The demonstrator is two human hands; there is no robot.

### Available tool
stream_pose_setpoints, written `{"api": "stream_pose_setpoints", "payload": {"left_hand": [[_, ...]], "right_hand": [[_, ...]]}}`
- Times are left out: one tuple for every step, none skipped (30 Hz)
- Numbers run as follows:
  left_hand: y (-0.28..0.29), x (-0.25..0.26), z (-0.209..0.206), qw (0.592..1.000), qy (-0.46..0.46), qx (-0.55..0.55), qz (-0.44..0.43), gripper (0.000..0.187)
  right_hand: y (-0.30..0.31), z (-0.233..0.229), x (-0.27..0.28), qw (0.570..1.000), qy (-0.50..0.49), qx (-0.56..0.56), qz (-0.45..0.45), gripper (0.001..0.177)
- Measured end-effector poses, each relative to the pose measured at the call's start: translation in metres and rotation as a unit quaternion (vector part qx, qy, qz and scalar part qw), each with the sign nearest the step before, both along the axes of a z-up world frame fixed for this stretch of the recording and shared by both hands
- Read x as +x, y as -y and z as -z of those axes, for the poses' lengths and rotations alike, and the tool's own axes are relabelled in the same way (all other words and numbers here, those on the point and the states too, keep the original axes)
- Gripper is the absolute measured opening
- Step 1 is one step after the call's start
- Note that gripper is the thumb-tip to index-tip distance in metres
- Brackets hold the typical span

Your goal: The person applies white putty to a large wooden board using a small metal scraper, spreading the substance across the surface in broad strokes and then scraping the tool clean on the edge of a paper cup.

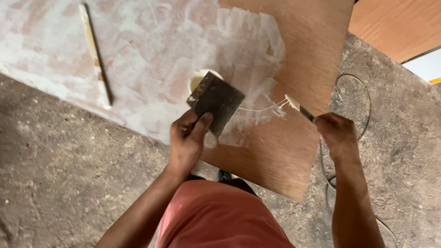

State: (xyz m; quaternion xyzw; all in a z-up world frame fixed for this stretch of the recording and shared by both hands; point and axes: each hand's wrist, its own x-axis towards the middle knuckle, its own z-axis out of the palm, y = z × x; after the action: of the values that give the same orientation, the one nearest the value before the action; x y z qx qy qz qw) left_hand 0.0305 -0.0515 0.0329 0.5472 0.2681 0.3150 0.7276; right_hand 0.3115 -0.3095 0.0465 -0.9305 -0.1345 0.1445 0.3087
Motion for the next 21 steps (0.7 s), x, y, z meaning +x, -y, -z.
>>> {"api": "stream_pose_setpoints", "payload": {"left_hand": [[0.013, -0.006, -0.002, 0.999, -0.037, 0.005, -0.003, 0.038], [0.027, -0.012, -0.006, 0.997, -0.074, 0.009, -0.005, 0.04], [0.04, -0.011, -0.01, 0.994, -0.111, 0.014, -0.008, 0.042], [0.055, -0.008, -0.014, 0.994, -0.108, -0.006, -0.009, 0.034], [0.069, -0.006, -0.017, 0.994, -0.104, -0.025, -0.011, 0.028], [0.083, -0.003, -0.02, 0.994, -0.1, -0.044, -0.014, 0.023], [0.095, 0.001, -0.022, 0.993, -0.113, -0.039, -0.017, 0.024], [0.105, 0.004, -0.023, 0.991, -0.127, -0.035, -0.02, 0.025], [0.116, 0.005, -0.023, 0.989, -0.14, -0.03, -0.024, 0.027], [0.127, 0.004, -0.023, 0.987, -0.157, -0.027, -0.028, 0.028], [0.136, 0.004, -0.023, 0.984, -0.173, -0.023, -0.032, 0.029], [0.144, 0.003, -0.023, 0.981, -0.19, -0.02, -0.037, 0.031], [0.15, 0.002, -0.022, 0.978, -0.201, -0.033, -0.049, 0.03], [0.155, 0.001, -0.021, 0.974, -0.213, -0.047, -0.06, 0.029], [0.159, 0.0, -0.021, 0.97, -0.223, -0.06, -0.071, 0.029], [0.162, -0.003, -0.021, 0.967, -0.234, -0.061, -0.078, 0.031], [0.164, -0.007, -0.022, 0.964, -0.245, -0.06, -0.084, 0.033], [0.166, -0.01, -0.022, 0.961, -0.255, -0.06, -0.091, 0.035], [0.168, -0.013, -0.022, 0.961, -0.245, -0.069, -0.106, 0.032], [0.169, -0.015, -0.021, 0.962, -0.234, -0.078, -0.12, 0.03], [0.171, -0.018, -0.019, 0.961, -0.224, -0.088, -0.134, 0.027]], "right_hand": [[0.009, 0.003, 0.014, 1.0, 0.001, -0.027, 0.0, 0.017], [0.016, 0.006, 0.028, 0.999, 0.003, -0.053, 0.001, 0.018], [0.018, 0.012, 0.041, 0.997, 0.008, -0.079, -0.016, 0.018], [0.018, 0.018, 0.054, 0.994, 0.013, -0.104, -0.033, 0.018], [0.022, 0.025, 0.065, 0.99, 0.019, -0.128, -0.05, 0.018], [0.028, 0.032, 0.073, 0.986, 0.084, -0.101, -0.105, 0.015], [0.033, 0.042, 0.077, 0.974, 0.146, -0.071, -0.158, 0.013], [0.04, 0.049, 0.082, 0.955, 0.207, -0.04, -0.21, 0.011], [0.048, 0.054, 0.087, 0.938, 0.256, -0.045, -0.23, 0.012], [0.054, 0.06, 0.089, 0.918, 0.305, -0.048, -0.25, 0.014], [0.058, 0.065, 0.091, 0.895, 0.354, -0.048, -0.269, 0.016], [0.062, 0.07, 0.091, 0.892, 0.353, -0.034, -0.28, 0.021], [0.068, 0.075, 0.089, 0.889, 0.353, -0.021, -0.289, 0.026], [0.075, 0.078, 0.088, 0.887, 0.353, -0.007, -0.299, 0.031], [0.08, 0.081, 0.088, 0.887, 0.35, 0.016, -0.302, 0.03], [0.085, 0.085, 0.088, 0.886, 0.347, 0.04, -0.304, 0.029], [0.09, 0.087, 0.089, 0.886, 0.344, 0.064, -0.306, 0.028], [0.095, 0.086, 0.093, 0.878, 0.363, 0.055, -0.306, 0.028], [0.103, 0.082, 0.099, 0.871, 0.381, 0.045, -0.306, 0.028], [0.106, 0.079, 0.101, 0.864, 0.4, 0.035, -0.305, 0.028], [0.109, 0.076, 0.101, 0.865, 0.411, 0.016, -0.288, 0.027]]}}
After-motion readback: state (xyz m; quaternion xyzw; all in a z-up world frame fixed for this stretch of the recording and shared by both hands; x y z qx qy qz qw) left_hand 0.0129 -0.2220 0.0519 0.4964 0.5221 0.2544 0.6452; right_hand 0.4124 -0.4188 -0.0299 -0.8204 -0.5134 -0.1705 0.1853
